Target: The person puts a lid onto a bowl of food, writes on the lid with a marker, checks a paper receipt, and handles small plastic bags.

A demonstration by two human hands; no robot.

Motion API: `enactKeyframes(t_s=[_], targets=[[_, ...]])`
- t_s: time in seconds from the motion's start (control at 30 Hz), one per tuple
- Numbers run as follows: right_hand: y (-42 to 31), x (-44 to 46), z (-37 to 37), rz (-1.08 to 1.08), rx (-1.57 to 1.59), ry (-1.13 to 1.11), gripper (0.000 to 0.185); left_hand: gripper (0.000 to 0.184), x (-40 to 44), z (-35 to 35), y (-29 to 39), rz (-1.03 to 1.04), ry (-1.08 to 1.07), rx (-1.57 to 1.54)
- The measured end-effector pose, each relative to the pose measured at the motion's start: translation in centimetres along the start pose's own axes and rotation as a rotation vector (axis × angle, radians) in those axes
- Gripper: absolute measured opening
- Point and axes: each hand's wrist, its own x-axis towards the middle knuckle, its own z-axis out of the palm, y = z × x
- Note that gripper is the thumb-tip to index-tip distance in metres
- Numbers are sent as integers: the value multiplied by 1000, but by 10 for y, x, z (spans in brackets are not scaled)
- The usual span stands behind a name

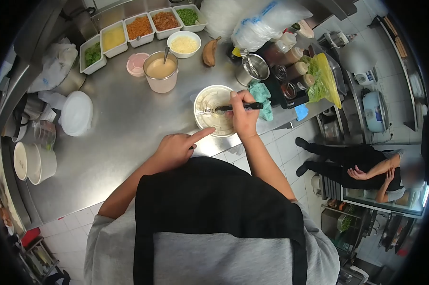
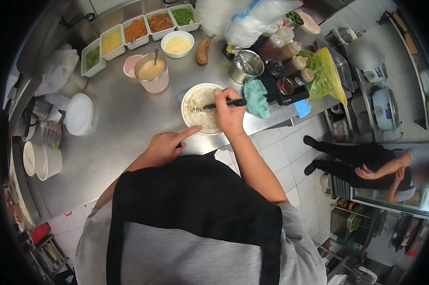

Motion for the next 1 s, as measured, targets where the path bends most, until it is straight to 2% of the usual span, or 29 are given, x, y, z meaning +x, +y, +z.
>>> enactKeyframes(t_s=[0.2,0.3,0.4,0.5,0.6,0.67,0.8,1.0], targets=[[-2,-2,0,-68,-2,74,28,78,-1,-1,0,16,11,3],[-1,-1,-2,-85,-49,28,27,79,0,3,-4,40,34,-5],[-1,-2,1,-52,20,118,27,79,-1,5,-7,57,49,1],[5,1,-4,-82,-56,-1,23,79,-1,3,-5,37,22,16],[4,2,-7,-106,-60,99,23,79,-1,5,-6,36,26,36],[7,5,-10,-109,-93,42,23,80,-1,6,-7,44,37,26],[-3,2,-6,-11,-14,57,27,80,0,7,-8,57,40,35],[16,6,-16,-217,-182,19,25,78,-1,3,-4,43,28,23]])
